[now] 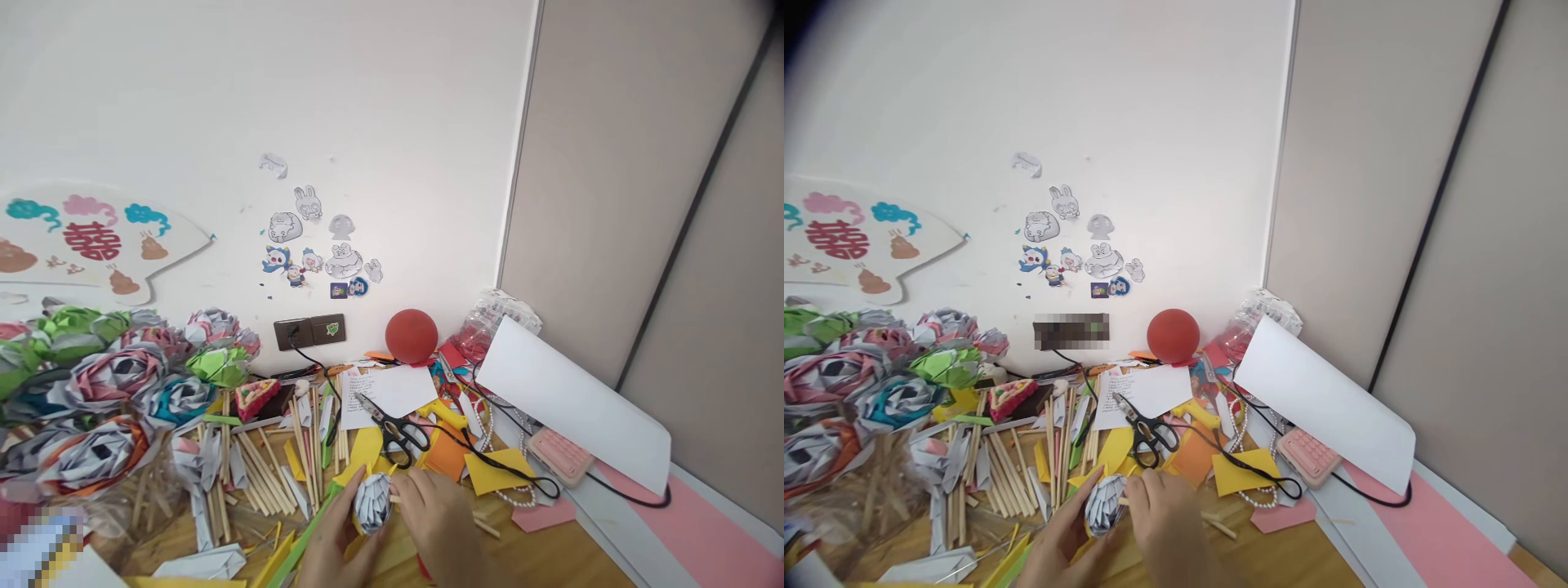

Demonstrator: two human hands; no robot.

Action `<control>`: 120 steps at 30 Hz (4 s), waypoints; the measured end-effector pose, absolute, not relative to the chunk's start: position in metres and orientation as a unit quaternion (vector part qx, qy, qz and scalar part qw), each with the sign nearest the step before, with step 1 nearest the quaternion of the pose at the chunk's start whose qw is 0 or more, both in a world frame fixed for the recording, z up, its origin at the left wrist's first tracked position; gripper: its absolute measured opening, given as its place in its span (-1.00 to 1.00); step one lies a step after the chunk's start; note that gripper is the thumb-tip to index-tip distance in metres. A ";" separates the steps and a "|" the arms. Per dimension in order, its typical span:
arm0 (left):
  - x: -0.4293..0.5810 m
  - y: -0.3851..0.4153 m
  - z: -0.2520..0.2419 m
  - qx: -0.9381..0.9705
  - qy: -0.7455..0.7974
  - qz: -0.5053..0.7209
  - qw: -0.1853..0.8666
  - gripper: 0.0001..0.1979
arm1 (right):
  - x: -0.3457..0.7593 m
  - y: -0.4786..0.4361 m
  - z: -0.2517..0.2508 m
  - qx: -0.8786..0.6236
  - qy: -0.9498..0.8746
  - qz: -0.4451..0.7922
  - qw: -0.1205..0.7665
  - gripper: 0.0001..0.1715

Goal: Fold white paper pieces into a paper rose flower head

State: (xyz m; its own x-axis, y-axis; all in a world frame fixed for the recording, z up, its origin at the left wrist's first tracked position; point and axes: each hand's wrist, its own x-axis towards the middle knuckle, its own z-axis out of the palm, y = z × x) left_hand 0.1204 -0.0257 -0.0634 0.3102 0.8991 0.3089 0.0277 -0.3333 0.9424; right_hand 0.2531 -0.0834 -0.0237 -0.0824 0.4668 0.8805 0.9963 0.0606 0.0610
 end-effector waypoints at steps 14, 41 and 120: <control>0.124 -0.023 -0.070 0.619 0.331 0.484 0.523 -0.33 | 0.255 -0.081 -0.025 -0.602 -0.631 -0.334 0.357 -0.61; 0.120 -0.025 -0.063 0.639 0.326 0.476 0.509 -0.45 | 0.255 -0.082 -0.027 -0.624 -0.615 -0.236 0.420 -0.54; 0.124 -0.035 -0.050 0.625 0.341 0.464 0.527 -0.40 | 0.256 -0.088 -0.023 -0.539 -0.696 -0.115 0.460 -0.78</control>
State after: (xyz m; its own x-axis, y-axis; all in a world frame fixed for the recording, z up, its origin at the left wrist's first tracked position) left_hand 0.1237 -0.0354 -0.0497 0.3366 0.9153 0.2213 -0.0643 -0.2121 0.9751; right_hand 0.2559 -0.0878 -0.0229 0.0040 0.6439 0.7651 0.8561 0.3933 -0.3354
